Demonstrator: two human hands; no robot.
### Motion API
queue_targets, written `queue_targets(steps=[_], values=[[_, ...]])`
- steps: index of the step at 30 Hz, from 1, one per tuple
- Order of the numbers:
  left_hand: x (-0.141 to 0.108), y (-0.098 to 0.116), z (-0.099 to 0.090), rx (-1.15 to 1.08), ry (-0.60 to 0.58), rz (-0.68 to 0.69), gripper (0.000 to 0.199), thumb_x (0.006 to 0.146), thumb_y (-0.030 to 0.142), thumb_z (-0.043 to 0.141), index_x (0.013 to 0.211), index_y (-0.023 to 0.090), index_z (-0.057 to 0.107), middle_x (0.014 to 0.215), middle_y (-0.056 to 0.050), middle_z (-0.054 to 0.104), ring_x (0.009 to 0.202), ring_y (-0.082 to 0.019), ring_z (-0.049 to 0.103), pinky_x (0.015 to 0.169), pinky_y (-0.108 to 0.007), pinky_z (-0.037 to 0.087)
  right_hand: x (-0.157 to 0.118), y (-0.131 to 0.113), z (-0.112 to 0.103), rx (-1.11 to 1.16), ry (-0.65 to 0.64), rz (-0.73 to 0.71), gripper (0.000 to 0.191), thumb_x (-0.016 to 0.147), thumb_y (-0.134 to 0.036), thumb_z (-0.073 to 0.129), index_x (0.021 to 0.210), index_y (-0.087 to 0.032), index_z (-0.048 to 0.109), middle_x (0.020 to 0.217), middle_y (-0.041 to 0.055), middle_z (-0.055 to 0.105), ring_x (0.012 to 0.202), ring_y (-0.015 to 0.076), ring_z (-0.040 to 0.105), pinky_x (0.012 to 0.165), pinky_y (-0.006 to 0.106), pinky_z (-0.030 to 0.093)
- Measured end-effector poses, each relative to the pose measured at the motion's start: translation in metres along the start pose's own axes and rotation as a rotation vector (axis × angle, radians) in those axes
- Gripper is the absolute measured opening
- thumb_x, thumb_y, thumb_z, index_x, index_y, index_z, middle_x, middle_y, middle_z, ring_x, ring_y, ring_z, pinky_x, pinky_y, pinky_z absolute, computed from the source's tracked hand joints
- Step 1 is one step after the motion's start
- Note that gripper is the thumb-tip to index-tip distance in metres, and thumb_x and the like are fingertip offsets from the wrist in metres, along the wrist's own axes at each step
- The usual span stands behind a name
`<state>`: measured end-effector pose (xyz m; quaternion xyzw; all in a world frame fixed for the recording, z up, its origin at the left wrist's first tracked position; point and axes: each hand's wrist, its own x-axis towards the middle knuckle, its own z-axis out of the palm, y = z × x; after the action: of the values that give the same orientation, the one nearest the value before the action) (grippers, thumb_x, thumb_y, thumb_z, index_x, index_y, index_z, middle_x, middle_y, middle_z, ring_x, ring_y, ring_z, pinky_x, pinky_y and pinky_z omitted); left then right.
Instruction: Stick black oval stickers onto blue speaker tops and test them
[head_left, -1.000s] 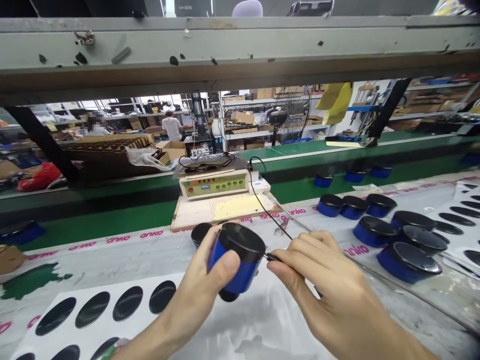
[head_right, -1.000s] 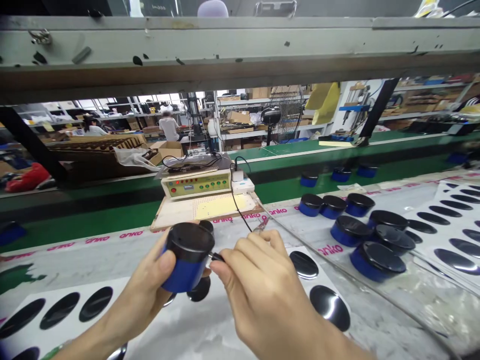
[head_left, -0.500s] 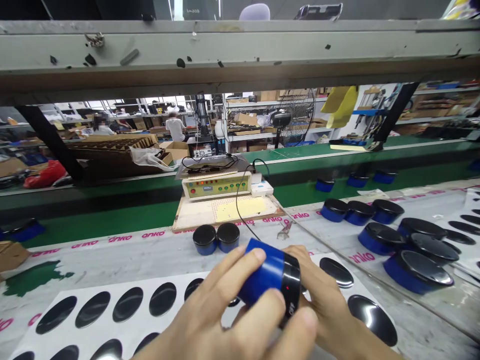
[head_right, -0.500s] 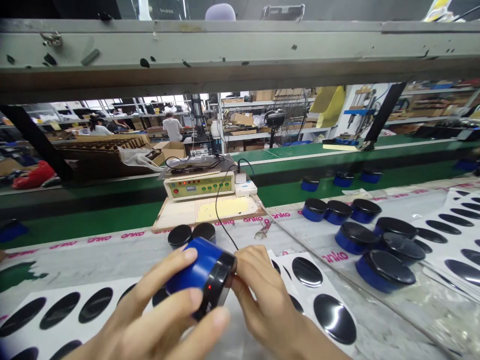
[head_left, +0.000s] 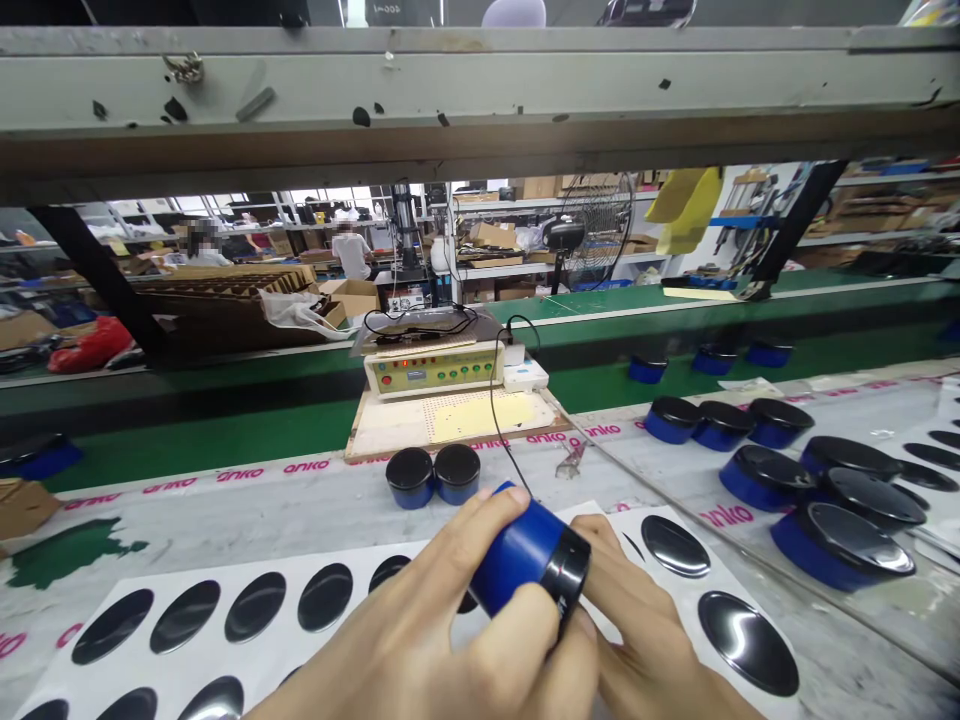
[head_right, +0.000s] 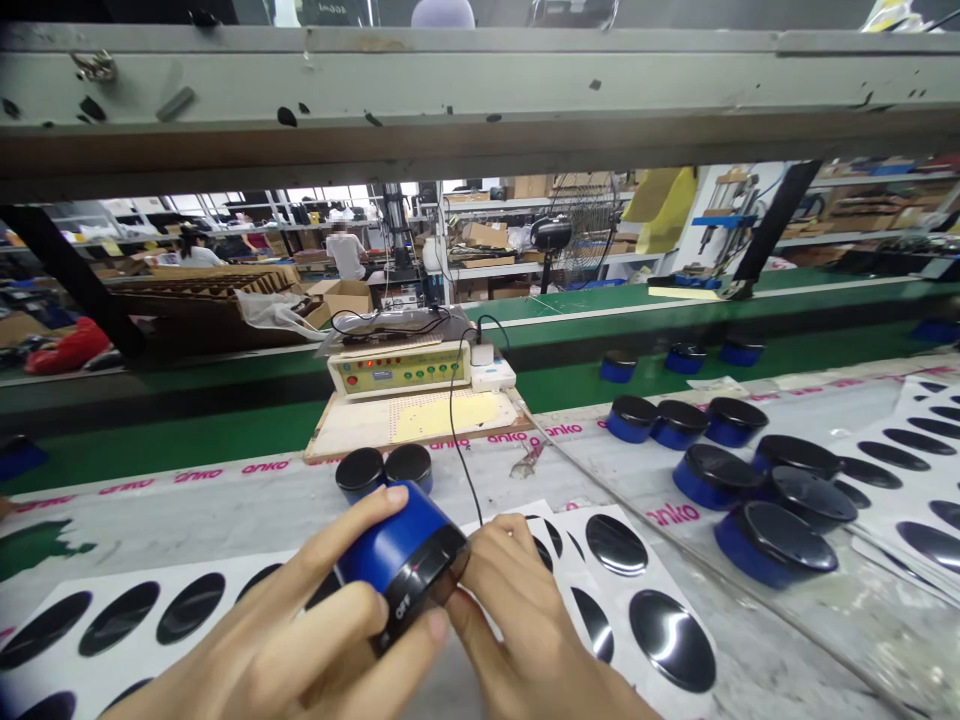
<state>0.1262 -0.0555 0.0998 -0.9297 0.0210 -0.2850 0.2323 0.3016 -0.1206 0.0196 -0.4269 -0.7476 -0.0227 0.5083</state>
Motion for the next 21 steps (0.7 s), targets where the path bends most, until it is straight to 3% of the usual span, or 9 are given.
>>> queue_targets(steps=[3, 7, 10, 13, 16, 18, 21], values=[[-0.001, -0.002, 0.004, -0.048, 0.061, 0.011, 0.030, 0.085, -0.001, 0.042, 0.088, 0.017, 0.066, 0.068, 0.003, 0.046, 0.096, -0.012, 0.062, 0.117, -0.041, 0.027, 0.001, -0.002, -0.004, -0.036, -0.007, -0.003, 0.017, 0.086, -0.004, 0.044, 0.079, -0.019, 0.045, 0.068, 0.0009, 0.050, 0.062, 0.0153, 0.048, 0.063, 0.033, 0.041], [-0.004, -0.007, 0.005, -0.179, 0.078, -0.013, 0.032, 0.083, -0.005, 0.041, 0.095, 0.016, 0.063, 0.083, -0.002, 0.061, 0.093, -0.013, 0.064, 0.113, -0.044, 0.035, 0.003, -0.004, -0.008, -0.098, 0.011, -0.009, 0.018, 0.089, -0.008, 0.047, 0.075, -0.019, 0.047, 0.064, -0.0002, 0.049, 0.059, 0.0145, 0.047, 0.062, 0.031, 0.042], [-0.007, -0.009, 0.009, -0.269, 0.069, -0.053, 0.028, 0.087, 0.002, 0.045, 0.106, 0.016, 0.059, 0.090, -0.006, 0.062, 0.095, -0.016, 0.063, 0.110, -0.045, 0.039, 0.003, -0.003, -0.011, -0.108, 0.010, -0.031, 0.019, 0.090, -0.007, 0.046, 0.075, -0.018, 0.049, 0.062, -0.0003, 0.048, 0.057, 0.0140, 0.045, 0.060, 0.031, 0.041], [-0.007, -0.010, 0.018, -0.261, -0.015, -0.159, 0.045, 0.085, 0.018, 0.059, 0.128, 0.019, 0.047, 0.108, -0.010, 0.058, 0.107, -0.025, 0.058, 0.097, -0.045, 0.049, 0.004, 0.001, -0.015, -0.189, -0.033, -0.075, 0.019, 0.089, -0.005, 0.045, 0.076, -0.017, 0.052, 0.062, 0.0000, 0.048, 0.059, 0.0139, 0.044, 0.061, 0.031, 0.038], [0.002, -0.015, 0.033, -0.250, -0.147, -0.254, 0.053, 0.080, 0.021, 0.063, 0.129, 0.014, 0.045, 0.115, -0.012, 0.058, 0.100, -0.028, 0.059, 0.083, -0.042, 0.054, 0.007, 0.012, -0.026, -0.382, -0.096, -0.141, 0.016, 0.088, -0.004, 0.046, 0.081, -0.014, 0.055, 0.063, 0.0007, 0.049, 0.061, 0.0139, 0.043, 0.064, 0.033, 0.036], [0.013, -0.024, 0.045, -0.334, -0.140, -0.316, 0.044, 0.079, 0.020, 0.060, 0.120, 0.014, 0.049, 0.111, -0.010, 0.061, 0.098, -0.025, 0.059, 0.085, -0.039, 0.051, 0.009, 0.024, -0.039, -0.498, -0.125, -0.180, 0.013, 0.088, -0.004, 0.048, 0.085, -0.012, 0.057, 0.062, 0.0005, 0.049, 0.061, 0.0137, 0.042, 0.066, 0.034, 0.034], [0.029, -0.046, 0.071, -0.450, -0.057, -0.524, 0.039, 0.078, 0.022, 0.059, 0.116, 0.015, 0.049, 0.113, -0.010, 0.060, 0.105, -0.024, 0.058, 0.089, -0.036, 0.048, 0.008, 0.048, -0.063, -0.640, -0.108, -0.206, 0.009, 0.089, -0.006, 0.051, 0.094, -0.011, 0.057, 0.064, 0.0011, 0.054, 0.063, 0.0140, 0.045, 0.070, 0.036, 0.033]])
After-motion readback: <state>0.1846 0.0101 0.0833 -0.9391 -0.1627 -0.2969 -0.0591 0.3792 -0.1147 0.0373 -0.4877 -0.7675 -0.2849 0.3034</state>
